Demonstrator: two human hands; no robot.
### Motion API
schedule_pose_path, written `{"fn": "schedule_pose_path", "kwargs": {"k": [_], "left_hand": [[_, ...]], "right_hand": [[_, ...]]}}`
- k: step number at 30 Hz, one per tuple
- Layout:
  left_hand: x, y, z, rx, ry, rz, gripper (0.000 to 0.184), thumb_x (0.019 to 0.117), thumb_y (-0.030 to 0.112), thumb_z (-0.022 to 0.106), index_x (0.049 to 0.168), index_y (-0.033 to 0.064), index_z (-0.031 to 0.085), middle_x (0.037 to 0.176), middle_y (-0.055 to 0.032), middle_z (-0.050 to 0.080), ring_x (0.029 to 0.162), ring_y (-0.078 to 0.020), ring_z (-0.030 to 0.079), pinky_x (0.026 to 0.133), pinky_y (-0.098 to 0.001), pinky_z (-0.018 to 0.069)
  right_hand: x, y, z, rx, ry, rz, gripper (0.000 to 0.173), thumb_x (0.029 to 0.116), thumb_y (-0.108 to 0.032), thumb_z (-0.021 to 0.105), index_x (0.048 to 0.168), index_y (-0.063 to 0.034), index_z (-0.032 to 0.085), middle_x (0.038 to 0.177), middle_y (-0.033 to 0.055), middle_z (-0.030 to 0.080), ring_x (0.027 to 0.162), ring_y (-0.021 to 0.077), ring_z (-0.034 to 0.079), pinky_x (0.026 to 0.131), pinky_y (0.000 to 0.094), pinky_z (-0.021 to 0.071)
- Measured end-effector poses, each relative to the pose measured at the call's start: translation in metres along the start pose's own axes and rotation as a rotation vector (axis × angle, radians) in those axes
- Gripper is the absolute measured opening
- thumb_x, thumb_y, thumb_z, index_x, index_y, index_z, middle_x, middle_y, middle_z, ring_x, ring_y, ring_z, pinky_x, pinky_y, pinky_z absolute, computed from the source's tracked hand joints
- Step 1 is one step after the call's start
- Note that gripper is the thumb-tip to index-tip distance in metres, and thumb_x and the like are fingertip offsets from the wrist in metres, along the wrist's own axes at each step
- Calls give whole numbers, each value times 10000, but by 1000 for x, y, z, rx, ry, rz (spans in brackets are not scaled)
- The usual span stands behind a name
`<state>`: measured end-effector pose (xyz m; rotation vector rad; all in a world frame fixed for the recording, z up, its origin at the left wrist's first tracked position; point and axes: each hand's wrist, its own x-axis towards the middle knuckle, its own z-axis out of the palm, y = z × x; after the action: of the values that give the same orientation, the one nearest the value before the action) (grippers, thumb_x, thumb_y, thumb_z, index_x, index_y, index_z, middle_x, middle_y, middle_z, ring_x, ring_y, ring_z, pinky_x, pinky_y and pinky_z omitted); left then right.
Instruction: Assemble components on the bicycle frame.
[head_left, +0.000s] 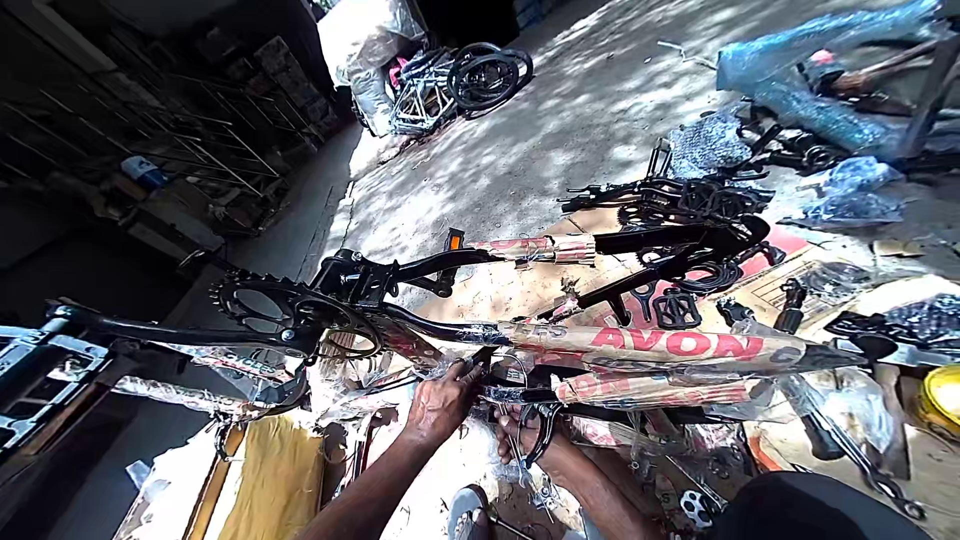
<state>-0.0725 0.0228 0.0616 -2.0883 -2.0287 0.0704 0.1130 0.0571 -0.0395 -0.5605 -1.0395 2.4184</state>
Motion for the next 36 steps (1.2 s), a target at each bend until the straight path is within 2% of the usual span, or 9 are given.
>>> {"fn": "schedule_pose_path", "kwargs": {"k": [4,8,10,14,17,20,24,31,36], "left_hand": [[3,3,-4,-20,-41,-12,356,935,228,674,1284,187,732,1145,-108,721,728,-289,726,613,-510,596],[2,6,-3,-11,-68,-25,323,950,216,658,1262,178,733,1156,-98,717,748,-294,730,631,-519,601],[3,8,0,7,-51,1,257,943,179,650,1176,154,756,1109,-103,715,716,-301,721,606,-518,594],[4,9,3,18,9,21,215,928,144,669,1117,146,771,1053,-105,712,668,-291,706,565,-499,585],[4,9,-3,5,-77,-19,227,944,186,673,1153,162,759,1147,-115,707,734,-308,722,623,-520,595],[6,5,-11,-39,-176,-40,312,947,269,673,1244,193,731,1265,-84,688,858,-297,734,727,-526,604],[2,3,-13,-32,-182,-54,324,1004,294,606,1292,198,719,1301,-90,683,908,-294,737,764,-515,599],[2,-1,1,-33,-58,27,259,982,221,628,1212,183,742,1131,-80,711,727,-268,718,624,-483,602],[0,-3,6,-45,12,75,232,955,184,662,1166,173,759,1095,-74,715,681,-251,706,574,-465,591]], "right_hand": [[3,11,2,-575,82,-123,227,983,-202,636,1137,-36,646,966,66,658,860,145,659,830,336,561],[-10,2,-4,-1051,206,-42,430,991,-421,590,1246,-85,671,1163,116,701,1132,239,648,1047,444,473],[-13,7,-2,-973,248,-6,364,950,-365,639,1162,-77,703,1119,106,715,1071,220,675,998,427,509],[-11,29,4,-246,286,94,146,934,-101,680,1038,-19,619,844,93,739,696,200,735,574,338,602],[-16,36,3,184,153,140,188,985,-15,606,1164,-15,550,981,151,731,819,258,741,642,368,606],[-22,52,-4,301,-21,187,512,979,-10,626,1460,-89,471,1118,167,708,944,296,725,802,437,610],[-22,66,11,168,-13,20,394,1037,-59,506,1428,-55,463,1061,160,683,909,308,726,775,464,628],[-1,60,38,-352,297,-199,575,1064,-188,496,1600,-83,317,1111,37,730,877,144,748,770,325,651],[13,60,47,-303,289,-280,568,1055,-139,492,1590,-39,327,1157,69,715,931,169,747,815,349,651]]}}
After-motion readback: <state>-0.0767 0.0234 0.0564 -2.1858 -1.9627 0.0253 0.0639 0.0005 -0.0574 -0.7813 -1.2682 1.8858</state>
